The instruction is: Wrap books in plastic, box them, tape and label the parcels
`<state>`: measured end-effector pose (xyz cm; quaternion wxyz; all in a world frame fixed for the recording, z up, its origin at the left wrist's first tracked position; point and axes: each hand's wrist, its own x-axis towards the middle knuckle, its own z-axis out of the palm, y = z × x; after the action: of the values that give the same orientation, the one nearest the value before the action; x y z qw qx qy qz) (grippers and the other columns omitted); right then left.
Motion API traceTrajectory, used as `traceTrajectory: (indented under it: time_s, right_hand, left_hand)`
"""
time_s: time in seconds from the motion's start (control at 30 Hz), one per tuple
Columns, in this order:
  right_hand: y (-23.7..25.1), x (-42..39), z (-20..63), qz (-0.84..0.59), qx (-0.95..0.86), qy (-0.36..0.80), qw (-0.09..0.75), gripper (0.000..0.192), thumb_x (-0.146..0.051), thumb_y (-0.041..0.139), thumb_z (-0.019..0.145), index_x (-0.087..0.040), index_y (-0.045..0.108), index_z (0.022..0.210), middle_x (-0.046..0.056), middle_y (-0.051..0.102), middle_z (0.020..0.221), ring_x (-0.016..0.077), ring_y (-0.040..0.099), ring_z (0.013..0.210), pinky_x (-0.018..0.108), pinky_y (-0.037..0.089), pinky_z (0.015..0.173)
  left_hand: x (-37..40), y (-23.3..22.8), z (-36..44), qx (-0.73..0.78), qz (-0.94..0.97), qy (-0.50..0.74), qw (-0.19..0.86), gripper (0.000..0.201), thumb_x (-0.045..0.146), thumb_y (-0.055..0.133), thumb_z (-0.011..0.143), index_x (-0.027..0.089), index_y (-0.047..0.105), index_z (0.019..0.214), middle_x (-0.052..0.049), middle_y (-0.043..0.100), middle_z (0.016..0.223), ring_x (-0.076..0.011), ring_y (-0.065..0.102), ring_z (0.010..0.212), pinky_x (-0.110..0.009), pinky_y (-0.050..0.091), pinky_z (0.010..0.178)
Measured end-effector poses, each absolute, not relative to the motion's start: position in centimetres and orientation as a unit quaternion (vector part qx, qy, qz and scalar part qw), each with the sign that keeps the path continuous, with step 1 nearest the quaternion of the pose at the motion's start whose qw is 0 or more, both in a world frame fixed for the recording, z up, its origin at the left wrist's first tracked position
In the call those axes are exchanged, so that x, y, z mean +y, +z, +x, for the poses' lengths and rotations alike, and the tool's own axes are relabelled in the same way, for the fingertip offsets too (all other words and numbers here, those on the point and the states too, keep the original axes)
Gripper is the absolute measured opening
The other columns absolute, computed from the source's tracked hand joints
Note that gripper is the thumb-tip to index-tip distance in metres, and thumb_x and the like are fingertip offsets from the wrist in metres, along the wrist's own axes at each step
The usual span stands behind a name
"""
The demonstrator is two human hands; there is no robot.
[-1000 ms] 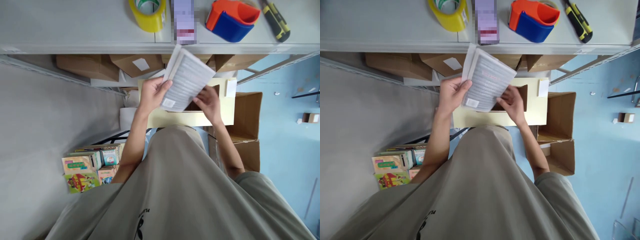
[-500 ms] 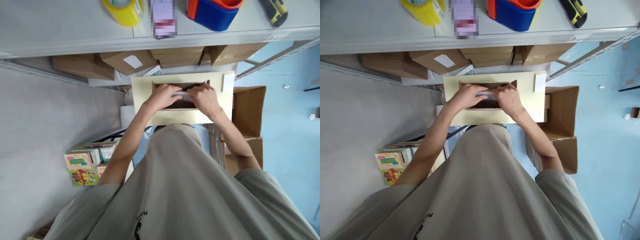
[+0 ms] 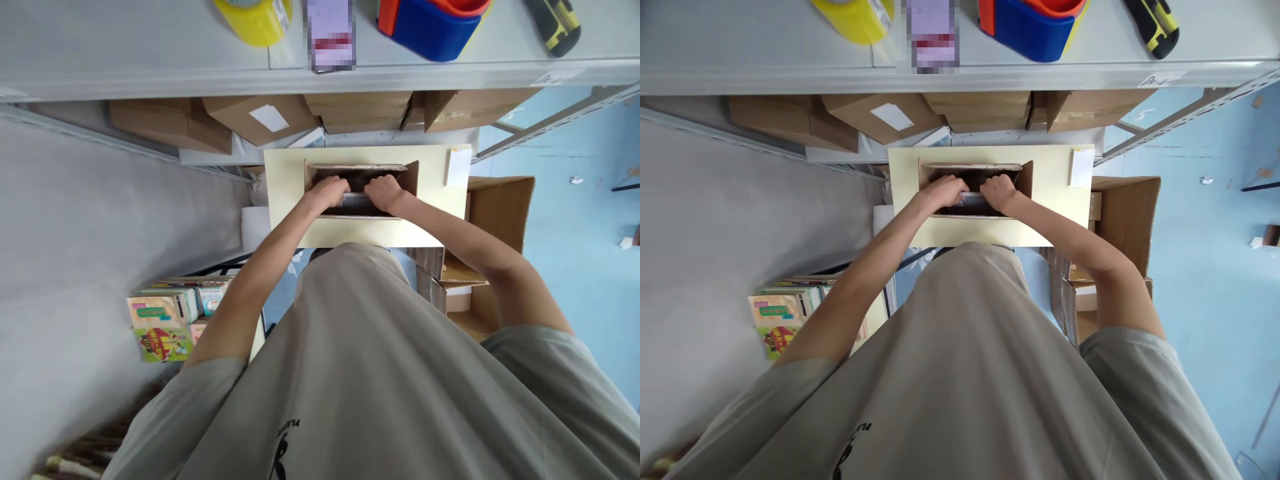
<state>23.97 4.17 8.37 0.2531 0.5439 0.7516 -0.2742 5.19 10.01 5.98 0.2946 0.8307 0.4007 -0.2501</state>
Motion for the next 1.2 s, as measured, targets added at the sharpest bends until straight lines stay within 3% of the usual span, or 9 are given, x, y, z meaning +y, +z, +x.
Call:
traceTrajectory:
  time_s: [0.2,0.4,0.5,0.6,0.73,0.83,1.0,1.07,1.2]
  right_hand:
    - [5.6,4.2,22.5,0.564,0.729,-0.308,0.234,0.047,-0.033,0.066,0.115,-0.009,0.087,0.15,0.032,0.085,0.147,0.0455,0.079,0.144,0.059,0.058,0.124]
    - [5.8,2.5,24.3,0.59,0.727,-0.282,0.209,0.049,-0.014,0.056,0.111,-0.002,0.084,0.149,0.037,0.081,0.149,0.0453,0.079,0.142,0.057,0.06,0.121]
    - [7.4,0.8,26.6,0.611,0.745,-0.243,0.113,0.055,-0.015,0.054,0.112,-0.005,0.075,0.162,0.033,0.079,0.155,0.0433,0.075,0.143,0.057,0.061,0.121]
    - [9.2,-0.8,29.0,0.649,0.733,-0.203,0.025,0.072,-0.024,0.06,0.113,-0.01,0.055,0.183,0.032,0.07,0.167,0.0482,0.065,0.153,0.067,0.057,0.127]
    - [9.9,-1.9,31.0,0.703,0.694,-0.153,-0.024,0.077,-0.035,0.068,0.112,-0.022,0.054,0.187,0.026,0.049,0.19,0.057,0.047,0.169,0.083,0.049,0.131]
    - [9.0,-1.4,31.2,0.722,0.676,-0.136,-0.054,0.077,-0.042,0.071,0.112,-0.03,0.056,0.186,0.019,0.041,0.197,0.0579,0.046,0.169,0.088,0.052,0.127]
    - [7.6,1.0,32.1,0.742,0.639,-0.163,-0.119,0.077,-0.053,0.066,0.115,-0.029,0.055,0.187,0.021,0.041,0.197,0.0572,0.056,0.164,0.087,0.058,0.123]
    - [7.4,1.8,32.7,0.746,0.617,-0.196,-0.156,0.076,-0.059,0.064,0.116,-0.029,0.056,0.186,0.023,0.045,0.194,0.0537,0.066,0.157,0.081,0.062,0.123]
    - [6.8,2.1,33.1,0.713,0.579,-0.305,-0.252,0.087,-0.08,0.067,0.112,-0.027,0.061,0.181,0.023,0.062,0.181,0.0429,0.082,0.136,0.062,0.075,0.111]
  left_hand:
    - [9.3,3.1,5.8,0.424,0.81,-0.272,0.299,0.051,0.007,0.073,0.091,0.018,0.094,0.135,-0.02,0.091,0.138,-0.0358,0.087,0.126,-0.042,0.067,0.108]
    - [7.6,3.1,4.2,0.416,0.829,-0.212,0.307,0.058,0.015,0.077,0.102,0.017,0.081,0.159,-0.019,0.084,0.155,-0.0371,0.078,0.147,-0.045,0.062,0.126]
    - [5.8,5.1,2.7,0.401,0.854,-0.121,0.308,0.061,0.015,0.075,0.104,0.017,0.075,0.166,-0.019,0.074,0.172,-0.0385,0.067,0.161,-0.051,0.053,0.14]
    - [3.8,7.6,0.6,0.461,0.834,-0.004,0.304,0.068,0.023,0.079,0.107,0.022,0.066,0.174,-0.019,0.06,0.186,-0.045,0.051,0.176,-0.065,0.043,0.148]
    - [2.0,9.1,-1.8,0.59,0.749,0.099,0.283,0.106,0.04,0.099,0.099,0.027,0.045,0.189,-0.025,0.035,0.2,-0.0552,0.026,0.189,-0.079,0.031,0.15]
    - [1.3,8.7,-2.6,0.605,0.736,0.113,0.283,0.111,0.039,0.1,0.099,0.023,0.039,0.19,-0.028,0.039,0.197,-0.051,0.034,0.187,-0.073,0.033,0.153]
    - [0.7,8.0,-2.2,0.522,0.775,0.077,0.348,0.088,0.037,0.088,0.11,0.024,0.046,0.187,-0.022,0.054,0.191,-0.0403,0.051,0.18,-0.057,0.041,0.152]
    - [0.9,8.0,-2.1,0.499,0.781,0.053,0.373,0.086,0.042,0.086,0.112,0.023,0.047,0.186,-0.022,0.056,0.19,-0.0408,0.055,0.178,-0.055,0.044,0.15]
    - [1.7,7.6,-2.2,0.471,0.779,-0.005,0.414,0.1,0.056,0.095,0.105,0.02,0.047,0.186,-0.026,0.06,0.185,-0.0466,0.063,0.17,-0.055,0.054,0.14]
